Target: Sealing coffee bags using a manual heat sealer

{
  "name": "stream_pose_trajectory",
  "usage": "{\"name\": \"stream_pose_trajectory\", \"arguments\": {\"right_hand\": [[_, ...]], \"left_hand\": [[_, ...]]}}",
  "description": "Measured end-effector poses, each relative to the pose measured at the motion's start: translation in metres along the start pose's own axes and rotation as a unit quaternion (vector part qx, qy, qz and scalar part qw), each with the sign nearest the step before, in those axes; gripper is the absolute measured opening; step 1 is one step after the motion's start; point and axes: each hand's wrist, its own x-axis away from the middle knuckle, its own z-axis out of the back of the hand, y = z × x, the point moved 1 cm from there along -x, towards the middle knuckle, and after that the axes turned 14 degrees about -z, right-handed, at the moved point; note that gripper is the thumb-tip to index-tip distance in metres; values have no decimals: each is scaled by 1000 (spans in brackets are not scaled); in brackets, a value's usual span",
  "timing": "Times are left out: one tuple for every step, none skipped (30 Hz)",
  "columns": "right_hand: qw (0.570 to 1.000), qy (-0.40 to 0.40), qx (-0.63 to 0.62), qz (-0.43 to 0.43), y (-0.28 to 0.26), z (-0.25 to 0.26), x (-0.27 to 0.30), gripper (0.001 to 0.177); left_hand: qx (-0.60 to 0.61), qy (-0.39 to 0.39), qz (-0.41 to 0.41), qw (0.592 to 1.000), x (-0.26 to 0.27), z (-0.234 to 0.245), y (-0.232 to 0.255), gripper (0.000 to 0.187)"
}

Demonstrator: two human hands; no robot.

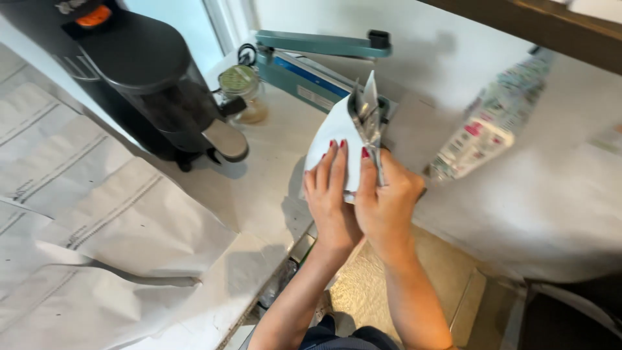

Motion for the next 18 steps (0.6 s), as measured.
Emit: {"name": "stream_pose_trajectory", "arguments": {"right_hand": [[1000,-6,-20,-2,-4,-22,-4,30],[999,-10,-39,-6,-8,-44,-7,29],[999,-17,-44,-4,0,-64,-4,29],[998,-33,-50,0,7,-85,-1,30],[997,-50,-55,5,14,-105,1,33],[997,-55,-61,7,5,-109,1,33],[991,-85,-104,18,-3,-112,1,26],[982,-116,-145,27,-11,-114,3,19],[981,-122,-150,25,5,-119,0,19],[970,-118,-214,9,21,-123,-6,28],[954,-115,-278,-9,38,-128,-12,49],[952,-119,-282,-7,47,-130,-29,49],[942,-157,-291,-51,57,-134,-46,65],[929,-198,-298,-96,68,-137,-63,96],[926,-205,-301,-94,76,-140,-76,96],[900,-324,-289,-19,82,-146,-90,95],[856,-437,-271,56,88,-151,-103,94],[851,-443,-275,60,86,-153,-103,94]], "left_hand": [[-27,25,6,999,-4,0,-21,59],[-53,47,10,997,-8,1,-41,48],[-60,49,14,997,-3,0,-61,48],[-54,63,33,996,0,-1,-82,53],[-48,77,52,994,3,-2,-102,66],[-55,80,54,994,1,0,-111,66],[-47,107,53,992,0,2,-119,49],[-39,131,53,989,1,5,-126,36],[-47,131,56,989,-6,14,-124,36],[-6,134,56,989,-16,20,-122,33],[34,137,56,988,-26,26,-119,32],[29,141,56,988,-28,34,-123,32],[79,109,70,988,-30,40,-126,30],[127,77,86,985,-31,46,-127,29],[121,82,89,985,-27,51,-140,29],[203,56,108,971,-24,55,-153,12],[284,30,127,950,-21,58,-166,12],[277,37,129,951,-15,52,-176,12]]}}
